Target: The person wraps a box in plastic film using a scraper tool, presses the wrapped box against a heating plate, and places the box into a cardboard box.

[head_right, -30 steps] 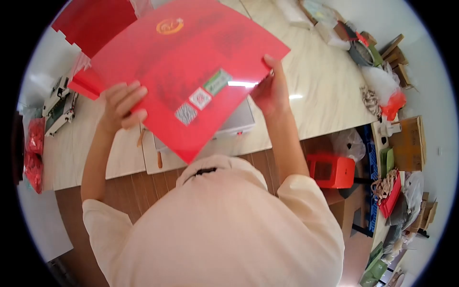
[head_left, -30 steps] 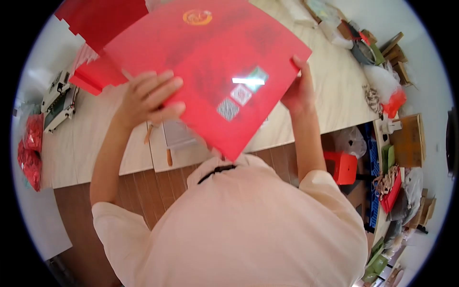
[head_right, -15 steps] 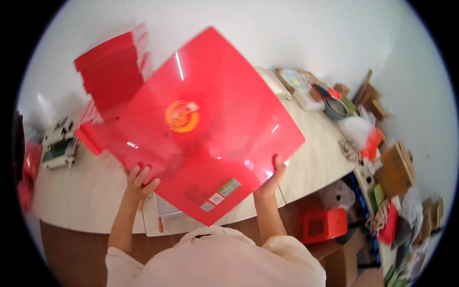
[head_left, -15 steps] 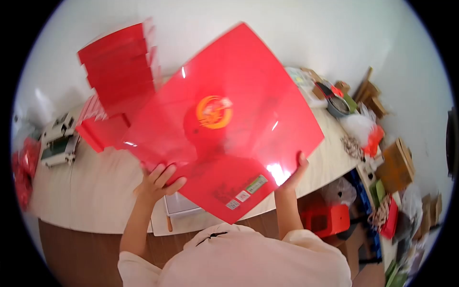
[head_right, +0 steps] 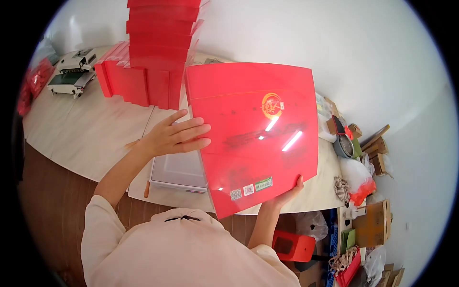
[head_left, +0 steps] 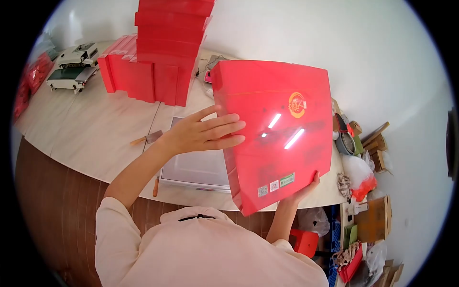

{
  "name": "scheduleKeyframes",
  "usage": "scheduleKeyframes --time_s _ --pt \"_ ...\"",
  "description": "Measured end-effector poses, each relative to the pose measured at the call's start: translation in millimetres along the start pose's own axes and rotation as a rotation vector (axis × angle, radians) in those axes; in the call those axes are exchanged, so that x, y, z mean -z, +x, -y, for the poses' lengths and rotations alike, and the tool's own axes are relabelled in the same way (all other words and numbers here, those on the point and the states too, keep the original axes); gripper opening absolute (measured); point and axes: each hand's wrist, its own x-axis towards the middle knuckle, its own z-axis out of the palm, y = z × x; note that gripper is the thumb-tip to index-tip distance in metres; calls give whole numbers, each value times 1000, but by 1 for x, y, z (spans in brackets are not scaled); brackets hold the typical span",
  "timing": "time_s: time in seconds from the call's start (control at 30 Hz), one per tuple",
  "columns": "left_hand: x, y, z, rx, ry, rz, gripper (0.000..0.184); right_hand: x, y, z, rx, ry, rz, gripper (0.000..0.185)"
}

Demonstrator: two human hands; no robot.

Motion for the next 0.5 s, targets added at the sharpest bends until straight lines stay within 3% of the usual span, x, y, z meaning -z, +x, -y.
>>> scheduleKeyframes --time_s 0.17,0.23,0.27,0.33,0.37,0.4,0.47,0.5 --pt "-10 -20 -18 123 -36 136 61 -44 0 20 206 -126 -71 59" --pt "-17 -30 -36 558 -345 249 61 -63 7 30 300 -170 35 63" --pt "-19 -32 -52 555 -359 261 61 -60 16 34 312 -171 128 64" --pt "-24 -25 -90 1192 -1334 63 62 -68 20 37 438 -356 262 69" --pt "-16 -14 -97 1288 -1562 60 81 -81 13 35 551 -542 303 72" --pt "-11 -6 -100 1300 -1571 77 81 -89 7 23 821 -902 215 81" --pt "-2 3 -98 1459 -2115 -312 94 -96 -11 3 998 -1258 549 93" --pt "7 3 -91 1461 -2212 -415 102 -104 -21 -7 960 -1281 758 86"
